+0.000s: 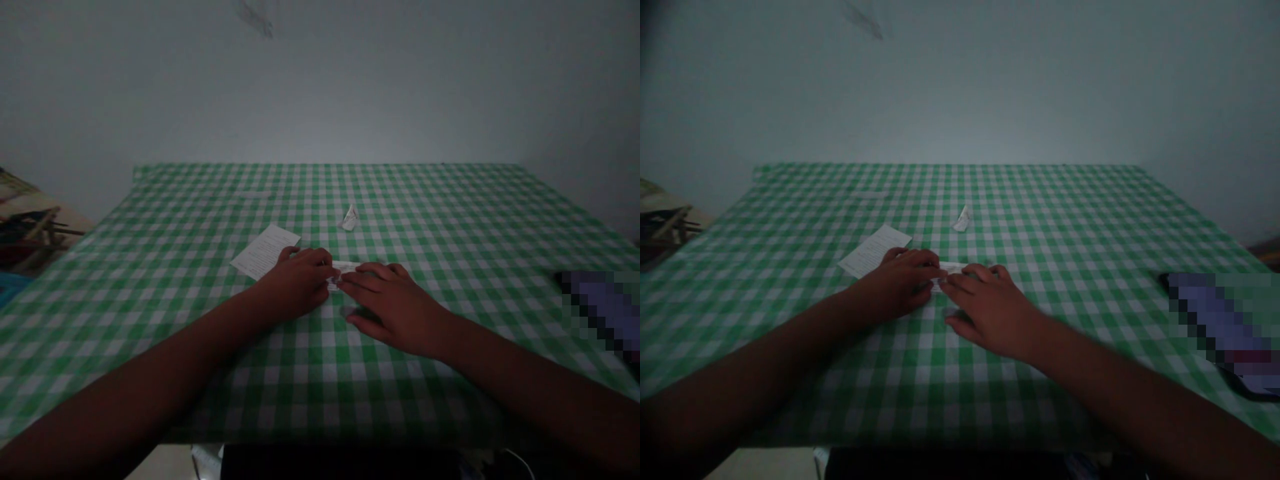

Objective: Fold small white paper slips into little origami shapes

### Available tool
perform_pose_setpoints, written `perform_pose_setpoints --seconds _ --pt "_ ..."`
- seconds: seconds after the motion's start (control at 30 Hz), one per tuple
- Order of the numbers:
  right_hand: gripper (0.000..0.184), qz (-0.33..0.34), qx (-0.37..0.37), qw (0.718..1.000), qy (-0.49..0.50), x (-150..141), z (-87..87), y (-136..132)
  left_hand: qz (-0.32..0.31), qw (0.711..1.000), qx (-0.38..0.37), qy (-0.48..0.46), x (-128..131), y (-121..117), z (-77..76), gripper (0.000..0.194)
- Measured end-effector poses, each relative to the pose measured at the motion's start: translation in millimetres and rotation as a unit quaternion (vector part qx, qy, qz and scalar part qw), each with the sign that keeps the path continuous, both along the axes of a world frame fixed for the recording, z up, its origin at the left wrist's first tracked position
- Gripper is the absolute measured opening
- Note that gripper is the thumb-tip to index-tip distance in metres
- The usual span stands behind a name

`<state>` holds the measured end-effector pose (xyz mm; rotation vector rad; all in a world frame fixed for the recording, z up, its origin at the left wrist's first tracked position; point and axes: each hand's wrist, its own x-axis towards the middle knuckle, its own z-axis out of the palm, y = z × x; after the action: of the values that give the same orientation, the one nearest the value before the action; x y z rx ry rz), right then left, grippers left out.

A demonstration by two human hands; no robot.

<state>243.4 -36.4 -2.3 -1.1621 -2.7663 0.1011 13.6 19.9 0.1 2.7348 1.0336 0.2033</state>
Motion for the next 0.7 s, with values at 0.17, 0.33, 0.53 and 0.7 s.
perform_pose_setpoints --seconds 0.17,0.33,0.53,0.7 --pt "0.045 -0.01 0.006 1.0 -0.004 -0.5 -1.2 1.4 -0.002 1.0 -0.013 -0.002 0.9 0.4 1.1 0.036" --pt "0.044 -0.002 0.005 1.0 -0.017 0.9 -1.7 1.5 0.0 1.0 -0.01 -0.002 0.6 0.7 0.8 0.034" --pt "0.043 -0.008 0.003 1.0 -0.027 1.0 -1.4 1.4 -0.004 1.0 -0.009 -0.004 0.2 1.8 -0.3 0.034" --pt "0.044 -0.018 0.002 0.999 -0.033 0.4 -0.7 1.0 -0.006 0.999 -0.035 -0.015 -0.6 2.6 1.6 0.035"
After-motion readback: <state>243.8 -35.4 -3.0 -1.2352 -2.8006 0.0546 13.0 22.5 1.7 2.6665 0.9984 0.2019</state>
